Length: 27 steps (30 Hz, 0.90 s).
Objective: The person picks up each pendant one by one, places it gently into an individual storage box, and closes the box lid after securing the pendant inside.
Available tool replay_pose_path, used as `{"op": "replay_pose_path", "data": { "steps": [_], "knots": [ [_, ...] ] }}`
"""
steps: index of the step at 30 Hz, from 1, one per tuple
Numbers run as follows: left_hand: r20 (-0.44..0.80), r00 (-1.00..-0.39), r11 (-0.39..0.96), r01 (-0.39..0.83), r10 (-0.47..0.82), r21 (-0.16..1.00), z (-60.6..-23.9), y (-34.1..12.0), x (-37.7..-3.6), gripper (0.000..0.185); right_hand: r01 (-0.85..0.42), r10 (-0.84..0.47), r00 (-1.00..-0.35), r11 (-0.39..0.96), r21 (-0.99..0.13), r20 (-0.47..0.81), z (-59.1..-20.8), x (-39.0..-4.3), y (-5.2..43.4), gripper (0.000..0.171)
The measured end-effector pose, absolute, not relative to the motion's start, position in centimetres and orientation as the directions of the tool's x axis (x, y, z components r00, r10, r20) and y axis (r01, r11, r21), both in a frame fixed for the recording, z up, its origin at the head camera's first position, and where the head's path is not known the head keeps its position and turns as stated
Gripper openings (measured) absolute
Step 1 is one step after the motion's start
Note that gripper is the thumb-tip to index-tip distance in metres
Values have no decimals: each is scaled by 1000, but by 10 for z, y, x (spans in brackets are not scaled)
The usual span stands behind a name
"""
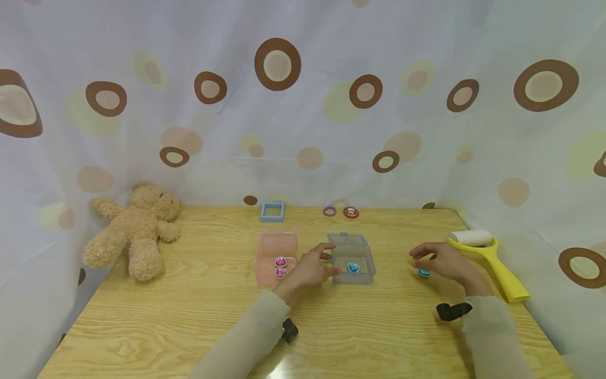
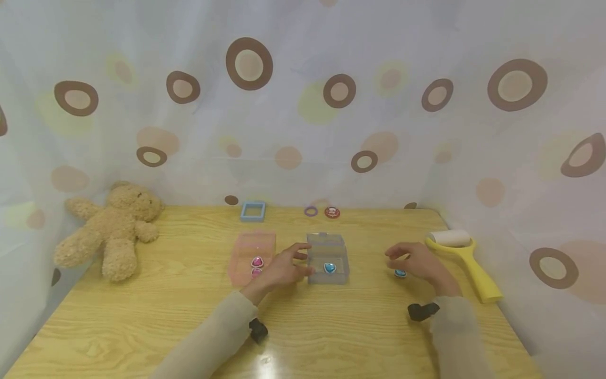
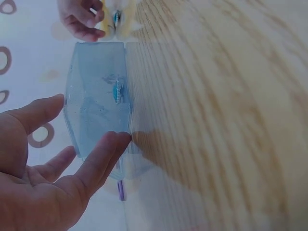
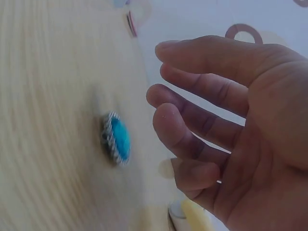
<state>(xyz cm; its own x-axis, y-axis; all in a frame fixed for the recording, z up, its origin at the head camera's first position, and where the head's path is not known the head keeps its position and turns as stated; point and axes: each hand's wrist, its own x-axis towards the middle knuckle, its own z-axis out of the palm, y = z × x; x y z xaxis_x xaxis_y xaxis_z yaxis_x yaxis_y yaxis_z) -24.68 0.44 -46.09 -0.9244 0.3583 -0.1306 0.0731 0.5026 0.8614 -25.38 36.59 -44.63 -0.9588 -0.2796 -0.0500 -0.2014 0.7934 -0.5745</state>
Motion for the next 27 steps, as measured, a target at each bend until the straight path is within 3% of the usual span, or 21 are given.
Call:
{"op": "replay_pose_path", "data": {
  "steps": [4,11,18,27],
  "knots": [
    [-132,-924,506,74,359,859,-460,5,-247,64,-182,-269,-961,801,-571,-72,-453,-251,377,30],
    [-145,-923,512,62,355,857,-459,5,-246,64,-74,-232,-961,743,-666,-151,-463,-247,388,45],
    [-146,-922,504,60,360,862,-458,5,-246,64,-105,-203,-972,820,-563,-114,-470,-246,392,40],
    [-144,-924,509,62,356,859,-458,5,-246,63,-118,-216,-970,821,-558,-114,-477,-249,393,35]
  ]
}}
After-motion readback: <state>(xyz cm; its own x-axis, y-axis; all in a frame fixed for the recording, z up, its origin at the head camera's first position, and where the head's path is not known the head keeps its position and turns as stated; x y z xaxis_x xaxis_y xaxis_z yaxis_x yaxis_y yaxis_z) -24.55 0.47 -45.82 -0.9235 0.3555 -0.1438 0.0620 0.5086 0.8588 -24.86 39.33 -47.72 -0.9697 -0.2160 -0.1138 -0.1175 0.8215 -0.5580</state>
